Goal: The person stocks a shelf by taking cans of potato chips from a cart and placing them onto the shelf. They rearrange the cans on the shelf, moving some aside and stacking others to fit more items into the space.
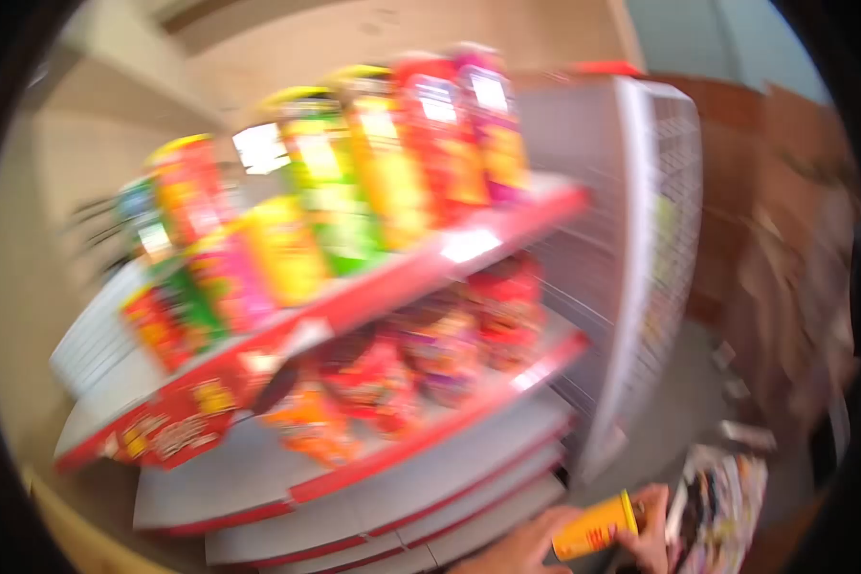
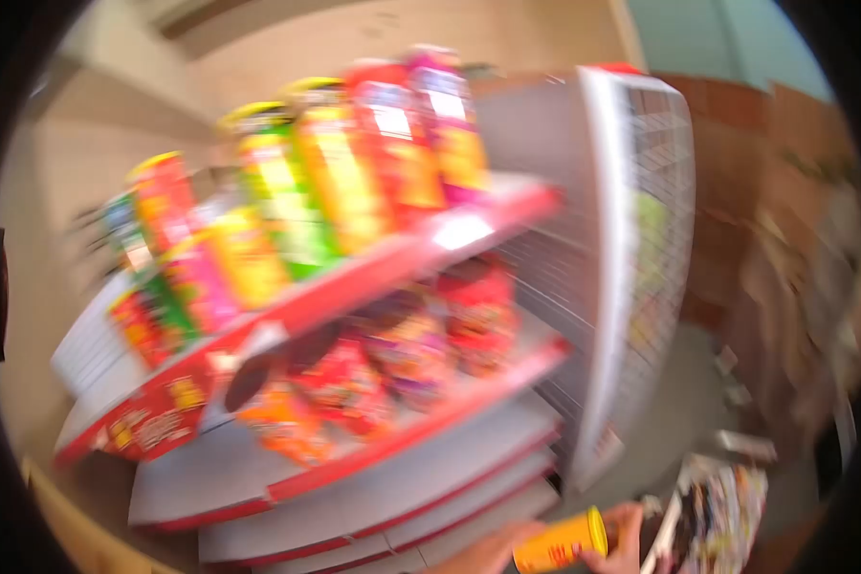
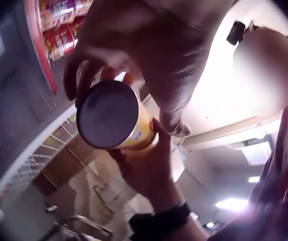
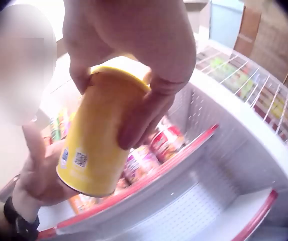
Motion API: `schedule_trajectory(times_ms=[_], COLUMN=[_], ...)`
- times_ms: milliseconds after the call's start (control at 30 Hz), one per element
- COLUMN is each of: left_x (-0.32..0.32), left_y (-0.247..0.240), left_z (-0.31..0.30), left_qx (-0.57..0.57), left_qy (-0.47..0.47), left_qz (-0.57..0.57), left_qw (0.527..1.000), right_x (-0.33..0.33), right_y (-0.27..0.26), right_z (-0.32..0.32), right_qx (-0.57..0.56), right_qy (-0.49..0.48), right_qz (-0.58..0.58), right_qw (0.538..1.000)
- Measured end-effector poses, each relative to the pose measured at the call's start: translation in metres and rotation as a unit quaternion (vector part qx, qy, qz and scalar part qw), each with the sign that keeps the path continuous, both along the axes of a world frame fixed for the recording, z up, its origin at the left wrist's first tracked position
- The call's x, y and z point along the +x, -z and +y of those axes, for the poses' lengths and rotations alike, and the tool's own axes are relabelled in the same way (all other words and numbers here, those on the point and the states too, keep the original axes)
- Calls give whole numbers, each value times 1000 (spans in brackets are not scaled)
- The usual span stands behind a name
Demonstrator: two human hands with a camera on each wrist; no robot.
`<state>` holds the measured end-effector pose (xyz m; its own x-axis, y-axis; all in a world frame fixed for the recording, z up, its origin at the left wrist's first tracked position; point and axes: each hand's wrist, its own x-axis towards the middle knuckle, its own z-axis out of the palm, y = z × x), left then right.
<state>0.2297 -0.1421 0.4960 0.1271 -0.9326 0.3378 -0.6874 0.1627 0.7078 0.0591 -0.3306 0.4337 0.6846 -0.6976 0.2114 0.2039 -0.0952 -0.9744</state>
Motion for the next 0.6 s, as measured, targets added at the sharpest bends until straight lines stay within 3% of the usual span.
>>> schedule_trajectory(times_ms=[33, 67, 100, 167, 200, 233, 300, 367, 433, 500, 567, 600], left_x=[0, 3, 5, 16, 25, 33, 40, 53, 74, 64, 64, 71], left_y=[-6, -3, 4, 11, 10, 8, -42, -50, -88, -170, -227, -245], left_z=[13, 23, 31, 46, 59, 73, 114, 155, 195, 232, 250, 254], left_qx=[-2, 3, 10, 3, -1, -5, 67, -78, -214, -137, -195, -215], left_qy=[-53, -125, -183, -273, -310, -341, -414, -443, -392, -406, -362, -398], left_qz=[-57, -85, -106, -124, -67, -9, 97, 36, 79, 108, 177, 135], left_qw=[997, 989, 977, 954, 948, 940, 903, 892, 891, 897, 894, 882], right_x=[23, 42, 60, 98, 113, 123, 141, 153, 159, 158, 160, 161], right_y=[3, -37, -35, -34, -38, -47, -46, -72, -75, -78, -64, -62], right_z=[2, 33, 36, 54, 65, 72, 76, 89, 97, 105, 104, 103], right_qx=[-54, -34, -107, -141, -173, -134, -123, -117, -164, -147, -171, -190], right_qy=[-49, -50, -97, -172, -209, -279, -373, -408, -381, -378, -386, -384], right_qz=[-21, 39, 80, 70, 36, 15, -8, -15, 20, 64, 73, 84], right_qw=[997, 997, 986, 972, 962, 951, 920, 905, 910, 912, 904, 900])
